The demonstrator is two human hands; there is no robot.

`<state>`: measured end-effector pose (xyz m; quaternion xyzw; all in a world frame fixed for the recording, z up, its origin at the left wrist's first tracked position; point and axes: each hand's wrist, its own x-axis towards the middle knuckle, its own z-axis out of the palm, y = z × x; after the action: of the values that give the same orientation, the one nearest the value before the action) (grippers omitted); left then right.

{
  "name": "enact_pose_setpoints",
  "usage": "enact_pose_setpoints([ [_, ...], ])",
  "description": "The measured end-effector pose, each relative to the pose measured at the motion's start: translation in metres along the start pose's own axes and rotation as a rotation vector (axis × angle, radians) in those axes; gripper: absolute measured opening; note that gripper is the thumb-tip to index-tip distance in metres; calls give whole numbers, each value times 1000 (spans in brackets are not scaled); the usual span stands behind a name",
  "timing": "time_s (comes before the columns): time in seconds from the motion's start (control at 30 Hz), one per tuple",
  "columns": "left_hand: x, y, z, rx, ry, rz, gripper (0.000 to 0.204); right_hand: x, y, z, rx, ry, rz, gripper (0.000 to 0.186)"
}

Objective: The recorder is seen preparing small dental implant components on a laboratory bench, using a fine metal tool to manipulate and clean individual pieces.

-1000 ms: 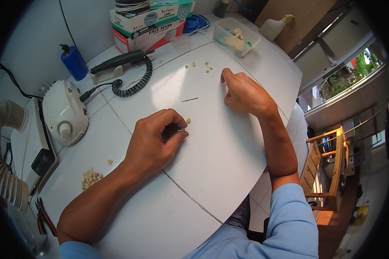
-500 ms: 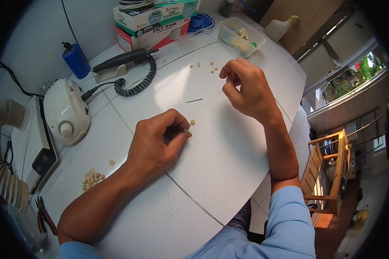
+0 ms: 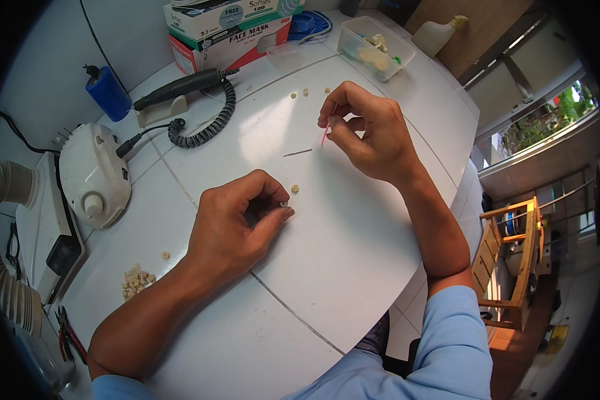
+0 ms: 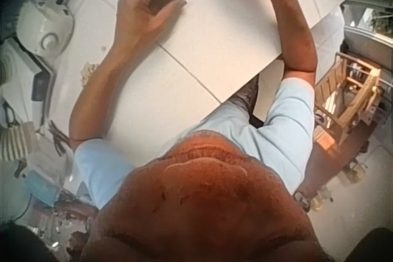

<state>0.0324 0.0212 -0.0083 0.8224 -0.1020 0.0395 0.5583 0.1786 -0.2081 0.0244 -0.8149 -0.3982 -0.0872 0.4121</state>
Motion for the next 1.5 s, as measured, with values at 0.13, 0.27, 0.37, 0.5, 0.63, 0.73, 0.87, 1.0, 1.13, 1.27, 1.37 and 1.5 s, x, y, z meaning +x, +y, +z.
enact_pose_setpoints([
  [0.13, -1, -2, 1, -22, 7, -15, 16, 1, -3, -3, 86, -68, 84, 18],
  [0.27, -1, -1, -1, -14, 8, -31, 17, -1, 11, -1, 160, -125, 124, 26],
  [0.37, -1, -1, -1, -20, 15, -30, 18, -3, 8, -5, 92, -196, 166, 20],
  [0.5, 0, 0, 0, -11, 28, -39, 18, -6, -7, -1, 488, -124, 128, 11],
  [0.63, -1, 0, -1, -39, 35, -77, 15, -14, -24, 14, 639, -316, 97, 10],
  [0.73, -1, -1, -1, -50, 38, -82, 13, -16, -25, 15, 553, -358, 71, 10],
  [0.87, -1, -2, -1, -50, 38, -107, 11, -15, -24, 17, 582, -387, 100, 10],
  [1.0, -1, -2, -2, -40, 26, -106, 11, -15, -25, 18, 536, -386, 78, 11],
  [1.13, -1, 0, -2, -50, 47, -117, 13, -16, -24, 18, 545, -386, 92, 12],
  [1.27, -3, -1, -2, -52, 20, -114, 11, -15, -25, 18, 518, -398, 75, 12],
  [1.37, -4, -3, -2, -28, 28, -93, 11, -15, -25, 18, 489, -405, 43, 12],
  [1.5, -3, -3, -3, -1, 10, -86, 10, -13, -27, 16, 490, -420, 116, 14],
])
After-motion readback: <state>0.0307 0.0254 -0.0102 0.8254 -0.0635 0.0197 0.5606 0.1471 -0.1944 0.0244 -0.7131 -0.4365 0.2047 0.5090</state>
